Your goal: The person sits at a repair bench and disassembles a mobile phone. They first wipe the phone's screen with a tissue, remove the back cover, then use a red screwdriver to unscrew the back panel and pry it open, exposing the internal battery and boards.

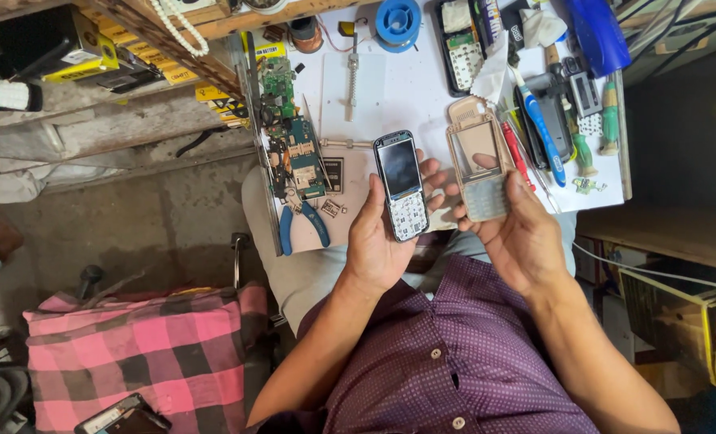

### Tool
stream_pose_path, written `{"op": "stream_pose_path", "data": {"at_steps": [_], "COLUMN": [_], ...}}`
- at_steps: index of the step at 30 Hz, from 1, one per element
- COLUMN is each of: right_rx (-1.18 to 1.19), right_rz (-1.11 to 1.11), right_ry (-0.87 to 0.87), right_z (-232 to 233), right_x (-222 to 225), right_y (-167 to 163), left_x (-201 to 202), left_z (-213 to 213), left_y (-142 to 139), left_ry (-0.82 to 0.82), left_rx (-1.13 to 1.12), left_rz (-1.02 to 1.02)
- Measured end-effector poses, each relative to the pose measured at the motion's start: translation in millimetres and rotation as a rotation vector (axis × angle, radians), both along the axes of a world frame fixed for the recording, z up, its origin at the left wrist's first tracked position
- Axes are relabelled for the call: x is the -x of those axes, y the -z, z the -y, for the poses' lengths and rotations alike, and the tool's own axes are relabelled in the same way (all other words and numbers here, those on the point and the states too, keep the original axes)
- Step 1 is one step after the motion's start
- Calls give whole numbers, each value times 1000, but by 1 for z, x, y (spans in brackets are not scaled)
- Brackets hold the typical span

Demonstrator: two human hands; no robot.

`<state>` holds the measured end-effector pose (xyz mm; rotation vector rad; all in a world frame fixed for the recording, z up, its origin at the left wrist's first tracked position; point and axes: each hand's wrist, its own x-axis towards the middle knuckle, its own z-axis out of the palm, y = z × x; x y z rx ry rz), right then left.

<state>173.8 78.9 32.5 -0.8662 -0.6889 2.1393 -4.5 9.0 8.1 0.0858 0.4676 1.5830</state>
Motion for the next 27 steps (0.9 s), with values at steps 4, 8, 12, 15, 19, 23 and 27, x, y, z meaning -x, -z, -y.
{"op": "stream_pose_path", "data": {"at_steps": [4, 8, 12, 15, 19, 23, 27], "right_rx": [41, 33, 17, 11, -23, -64, -94], "right_rz": [-77, -38, 43, 100, 140, 165, 177], "right_ry": [-1, -5, -32, -48, -68, -91, -106], "right_z": [1, 2, 4, 6, 9, 11, 12], "right_x": [5, 11, 16, 18, 20, 21, 21], "right_y": [0, -5, -11, -13, -13, -13, -13], "left_x": [-3, -5, -6, -7, -8, -7, -8], "left_z": [-3, -1, 2, 3, 3, 2, 1], "left_y": [-3, -3, -2, -2, -5, -10, -12], "left_ry": [17, 5, -10, -9, -14, -11, -19], "left_rx": [-1, -19, 28, 45, 34, 67, 65], "left_rz": [26, 24, -46, -92, -103, -118, -127]}}
